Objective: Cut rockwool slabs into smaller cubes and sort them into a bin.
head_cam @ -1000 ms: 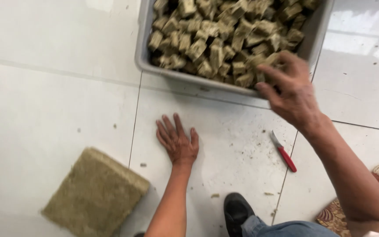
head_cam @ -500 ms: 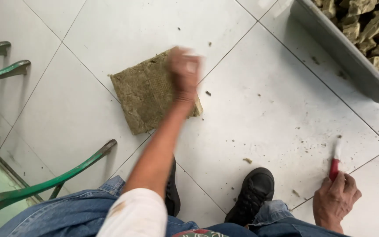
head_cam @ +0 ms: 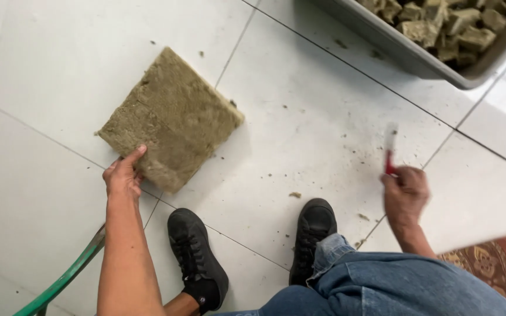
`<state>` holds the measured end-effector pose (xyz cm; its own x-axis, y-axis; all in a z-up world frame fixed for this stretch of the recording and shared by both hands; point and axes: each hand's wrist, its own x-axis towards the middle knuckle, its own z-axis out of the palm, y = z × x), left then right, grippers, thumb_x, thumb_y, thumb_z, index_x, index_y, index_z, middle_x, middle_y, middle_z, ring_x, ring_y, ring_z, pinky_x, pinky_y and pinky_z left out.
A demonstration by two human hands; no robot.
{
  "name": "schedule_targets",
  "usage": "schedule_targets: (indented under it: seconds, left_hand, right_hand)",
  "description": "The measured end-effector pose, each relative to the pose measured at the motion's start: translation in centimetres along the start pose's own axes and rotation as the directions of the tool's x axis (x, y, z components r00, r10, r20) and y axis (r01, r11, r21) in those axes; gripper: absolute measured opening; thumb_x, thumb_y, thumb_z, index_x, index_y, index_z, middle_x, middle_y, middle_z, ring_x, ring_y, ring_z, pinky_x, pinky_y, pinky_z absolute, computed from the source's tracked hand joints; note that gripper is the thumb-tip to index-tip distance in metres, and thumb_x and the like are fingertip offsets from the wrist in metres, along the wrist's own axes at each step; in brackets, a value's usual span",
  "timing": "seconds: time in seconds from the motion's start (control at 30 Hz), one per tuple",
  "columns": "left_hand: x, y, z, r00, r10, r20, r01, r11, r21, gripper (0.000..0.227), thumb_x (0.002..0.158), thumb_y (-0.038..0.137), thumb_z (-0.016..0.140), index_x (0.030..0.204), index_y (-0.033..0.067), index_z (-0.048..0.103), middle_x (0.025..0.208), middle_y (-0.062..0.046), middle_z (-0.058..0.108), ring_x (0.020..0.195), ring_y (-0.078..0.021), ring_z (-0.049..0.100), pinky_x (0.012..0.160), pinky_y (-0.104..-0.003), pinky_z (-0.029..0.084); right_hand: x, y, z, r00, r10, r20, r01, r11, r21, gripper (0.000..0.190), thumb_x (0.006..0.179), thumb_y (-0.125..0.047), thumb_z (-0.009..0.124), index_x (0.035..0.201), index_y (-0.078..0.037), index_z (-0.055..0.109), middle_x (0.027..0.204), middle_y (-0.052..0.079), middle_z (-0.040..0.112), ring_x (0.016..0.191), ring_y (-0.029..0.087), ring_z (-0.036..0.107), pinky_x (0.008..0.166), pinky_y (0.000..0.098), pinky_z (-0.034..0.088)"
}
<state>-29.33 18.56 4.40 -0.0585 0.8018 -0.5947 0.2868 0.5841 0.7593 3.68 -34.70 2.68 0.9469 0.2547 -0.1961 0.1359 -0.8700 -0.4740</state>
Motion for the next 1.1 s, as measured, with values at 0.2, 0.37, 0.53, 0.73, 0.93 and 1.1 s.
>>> schedule_targets:
  seconds: [0.2, 0.37, 0.53, 0.73, 0.93, 1.1]
  left_hand:
    - [-0.1, -0.7, 4.9, 0.973, -0.213, -0.085, 0.213, 0.977, -0.003, 0.047, 0.076, 0.013, 0.099, 0.113, -0.0023, 0.073, 0.098, -0.015, 0.070, 0.083, -0.0266, 0.061, 0.072, -0.039, 0.049]
    - [-2.9, -1.4, 11.1, 0.999, 0.048, -0.003, -0.047, 0.958, -0.284, 0.048, 0.065, 0.000, 0.093, 0.105, -0.0113, 0.070, 0.108, -0.019, 0.076, 0.091, -0.0271, 0.076, 0.083, -0.043, 0.066]
    - [-3.0, -0.6, 13.0, 0.983, -0.052, -0.175, -0.010, 0.941, -0.338, 0.057, 0.062, 0.000, 0.094, 0.108, -0.0141, 0.063, 0.115, -0.023, 0.074, 0.093, -0.0302, 0.075, 0.084, -0.046, 0.067]
    - [-0.6, 2.1, 15.7, 0.994, -0.084, -0.074, 0.052, 0.933, -0.357, 0.068, 0.058, -0.003, 0.095, 0.114, -0.0099, 0.059, 0.114, -0.018, 0.072, 0.092, -0.0314, 0.073, 0.082, -0.049, 0.065]
    - [-6.5, 7.8, 17.7, 0.988, -0.152, 0.037, 0.156, 0.947, -0.281, 0.073, 0.066, 0.015, 0.093, 0.128, -0.0029, 0.059, 0.117, -0.016, 0.069, 0.095, -0.0325, 0.060, 0.074, -0.049, 0.050]
    - [-4.8, 8.2, 18.1, 0.986, 0.057, 0.158, 0.045, 0.818, -0.573, 0.074, 0.068, 0.013, 0.089, 0.131, -0.0085, 0.058, 0.127, -0.022, 0.065, 0.112, -0.0377, 0.068, 0.091, -0.052, 0.064]
  right_hand:
    - [-2.2, -5.5, 0.4, 0.850, -0.526, 0.041, 0.511, 0.841, 0.177, 0.010, 0.089, -0.005, 0.073, 0.098, -0.001, 0.074, 0.106, 0.014, 0.068, 0.091, 0.025, 0.066, 0.070, 0.0344, 0.058]
    - [-0.5, -0.7, -0.3, 0.968, -0.245, -0.046, 0.237, 0.962, -0.135, 0.009, 0.098, -0.004, 0.072, 0.105, -0.003, 0.077, 0.095, 0.012, 0.072, 0.081, 0.023, 0.068, 0.074, 0.0375, 0.058]
    - [-4.0, -9.4, -1.3, 0.850, -0.526, 0.025, 0.520, 0.847, 0.112, 0.014, 0.091, -0.003, 0.072, 0.105, -0.004, 0.075, 0.095, 0.010, 0.072, 0.082, 0.025, 0.067, 0.068, 0.0368, 0.056]
    - [-6.6, -12.4, 9.1, 0.328, -0.877, 0.352, 0.897, 0.406, 0.175, 0.033, 0.076, -0.002, 0.065, 0.110, -0.003, 0.069, 0.104, 0.010, 0.068, 0.095, 0.028, 0.061, 0.085, 0.0389, 0.056]
    - [0.7, -12.9, 8.7, 0.651, -0.663, 0.369, 0.727, 0.685, -0.050, 0.047, 0.091, 0.001, 0.053, 0.136, -0.009, 0.060, 0.091, 0.011, 0.066, 0.077, 0.023, 0.058, 0.064, 0.0365, 0.056]
    - [3.6, -14.9, 9.9, 0.859, -0.508, 0.060, 0.511, 0.847, -0.147, 0.027, 0.098, -0.006, 0.056, 0.122, 0.005, 0.063, 0.084, 0.014, 0.062, 0.068, 0.022, 0.055, 0.052, 0.0376, 0.052]
